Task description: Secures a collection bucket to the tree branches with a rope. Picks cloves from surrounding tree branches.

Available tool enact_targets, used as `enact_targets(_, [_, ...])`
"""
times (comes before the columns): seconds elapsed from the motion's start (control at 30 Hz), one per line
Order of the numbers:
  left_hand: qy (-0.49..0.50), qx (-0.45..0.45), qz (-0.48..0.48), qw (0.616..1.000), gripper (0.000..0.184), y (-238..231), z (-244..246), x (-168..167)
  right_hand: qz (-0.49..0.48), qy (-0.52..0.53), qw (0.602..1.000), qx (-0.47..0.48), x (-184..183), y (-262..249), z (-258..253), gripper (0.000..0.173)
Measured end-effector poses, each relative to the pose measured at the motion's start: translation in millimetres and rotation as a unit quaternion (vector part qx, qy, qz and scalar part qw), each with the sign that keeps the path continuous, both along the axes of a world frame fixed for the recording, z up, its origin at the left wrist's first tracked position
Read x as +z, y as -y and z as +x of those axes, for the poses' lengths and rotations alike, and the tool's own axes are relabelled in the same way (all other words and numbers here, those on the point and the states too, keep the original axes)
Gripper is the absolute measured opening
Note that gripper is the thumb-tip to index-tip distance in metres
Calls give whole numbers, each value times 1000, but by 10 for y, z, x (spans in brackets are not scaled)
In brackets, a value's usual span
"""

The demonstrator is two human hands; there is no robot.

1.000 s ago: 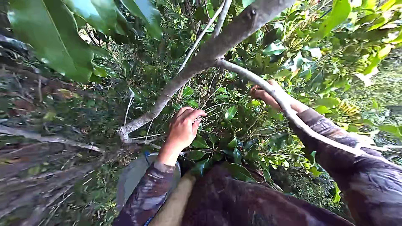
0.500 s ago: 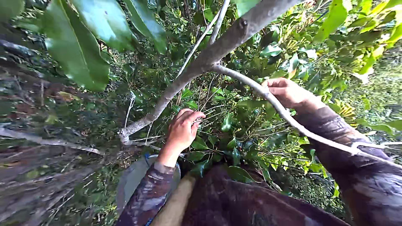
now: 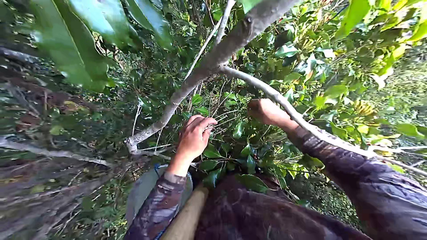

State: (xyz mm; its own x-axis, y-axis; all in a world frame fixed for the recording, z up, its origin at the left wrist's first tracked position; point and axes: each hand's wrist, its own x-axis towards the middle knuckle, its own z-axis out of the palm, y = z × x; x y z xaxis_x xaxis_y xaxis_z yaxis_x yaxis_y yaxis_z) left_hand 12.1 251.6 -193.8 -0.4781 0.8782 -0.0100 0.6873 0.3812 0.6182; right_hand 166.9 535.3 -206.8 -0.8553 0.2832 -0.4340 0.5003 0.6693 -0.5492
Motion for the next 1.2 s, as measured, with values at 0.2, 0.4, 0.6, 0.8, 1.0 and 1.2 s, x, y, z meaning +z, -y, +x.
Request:
enact_targets(0.2, [-7,-6,14,1000,23,23,8,-7,-32,27,999,11,-25,166,-88,22])
enact_targets(0.4, [-4,0,15,1000,23,29,7,8,-457,105,881,-67,45,354,235,9])
enact_targets(0.6, [-12,-5,45,999,24,47,-6,-16,-626,-70,773,-74,251,163,487,11])
enact_targets(0.8, [-5,-1,25,1000,26,31,-10,-21,-315,-16,946,-76,91,108,264,15])
enact_targets(1.0, [-14,-1,14,1000,25,40,0,-45,-105,-2,994,11,-442,476,-44,24])
enact_targets(1.2, [-6,-3,19,1000,25,51,4,-33,-289,72,952,77,-208,453,22,14])
